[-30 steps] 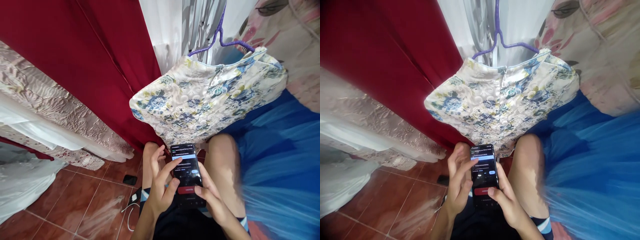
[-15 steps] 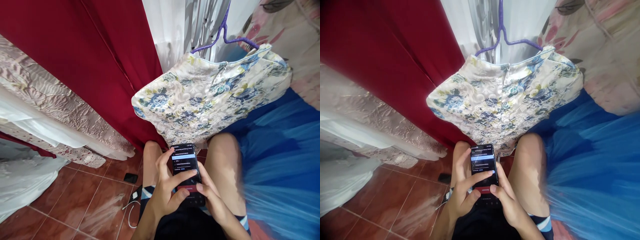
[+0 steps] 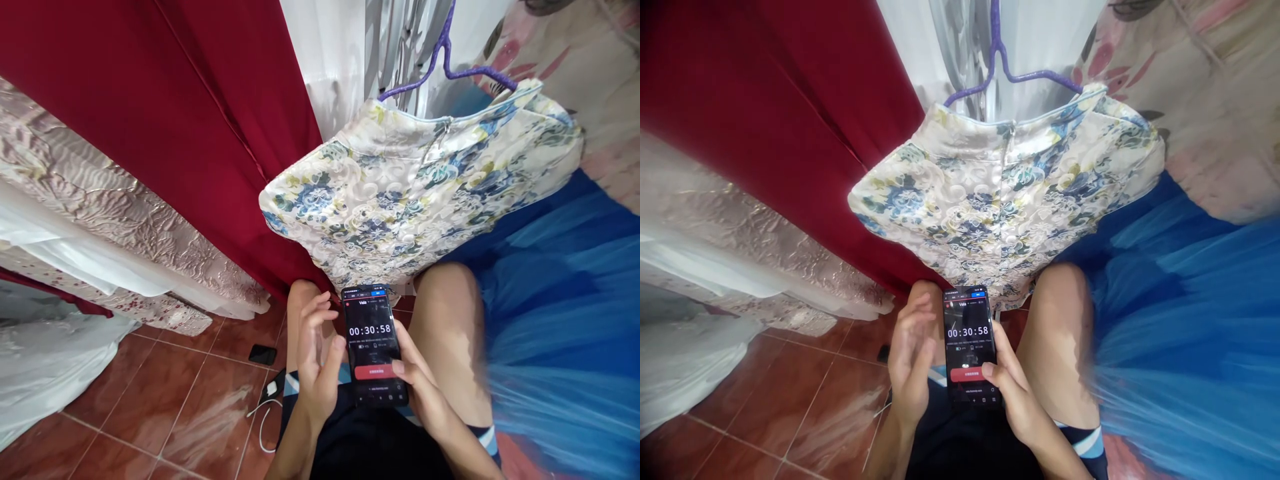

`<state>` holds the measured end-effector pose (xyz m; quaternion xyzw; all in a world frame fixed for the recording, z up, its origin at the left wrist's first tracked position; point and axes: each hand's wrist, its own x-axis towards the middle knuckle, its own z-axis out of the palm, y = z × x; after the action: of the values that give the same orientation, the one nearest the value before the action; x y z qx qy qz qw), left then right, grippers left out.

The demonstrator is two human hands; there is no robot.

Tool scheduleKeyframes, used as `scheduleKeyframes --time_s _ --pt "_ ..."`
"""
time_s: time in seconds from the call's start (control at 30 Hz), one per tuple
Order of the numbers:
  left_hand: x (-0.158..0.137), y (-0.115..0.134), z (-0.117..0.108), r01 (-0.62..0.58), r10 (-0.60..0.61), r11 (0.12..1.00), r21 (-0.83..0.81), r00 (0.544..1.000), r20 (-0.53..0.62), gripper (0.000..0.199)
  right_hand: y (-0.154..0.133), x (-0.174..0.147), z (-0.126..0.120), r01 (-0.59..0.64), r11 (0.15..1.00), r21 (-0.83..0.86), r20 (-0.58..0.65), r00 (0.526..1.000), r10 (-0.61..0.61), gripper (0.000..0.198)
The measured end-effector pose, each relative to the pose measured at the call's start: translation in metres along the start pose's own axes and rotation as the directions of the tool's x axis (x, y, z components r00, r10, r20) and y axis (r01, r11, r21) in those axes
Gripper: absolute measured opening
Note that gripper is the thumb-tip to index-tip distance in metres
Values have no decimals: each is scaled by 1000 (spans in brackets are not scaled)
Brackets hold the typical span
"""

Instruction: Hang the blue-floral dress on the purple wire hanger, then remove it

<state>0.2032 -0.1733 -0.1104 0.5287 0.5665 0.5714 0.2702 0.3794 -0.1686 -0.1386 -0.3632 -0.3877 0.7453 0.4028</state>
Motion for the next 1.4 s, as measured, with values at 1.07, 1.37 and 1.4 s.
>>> scheduleKeyframes --time_s 1.07,1.37,1.4 --pt "-13 -33 -10 528 -513 837 -144 848 129 34 21 12 11 -99 994 39 70 993 96 55" --pt "-4 -106 -56 567 -590 787 -243 807 -31 45 25 16 -13 -210 973 -91 -35 978 208 79" --pt "-2 -119 -65 563 -589 794 -232 806 -59 45 23 16 -20 -211 974 -87 -67 976 205 81"
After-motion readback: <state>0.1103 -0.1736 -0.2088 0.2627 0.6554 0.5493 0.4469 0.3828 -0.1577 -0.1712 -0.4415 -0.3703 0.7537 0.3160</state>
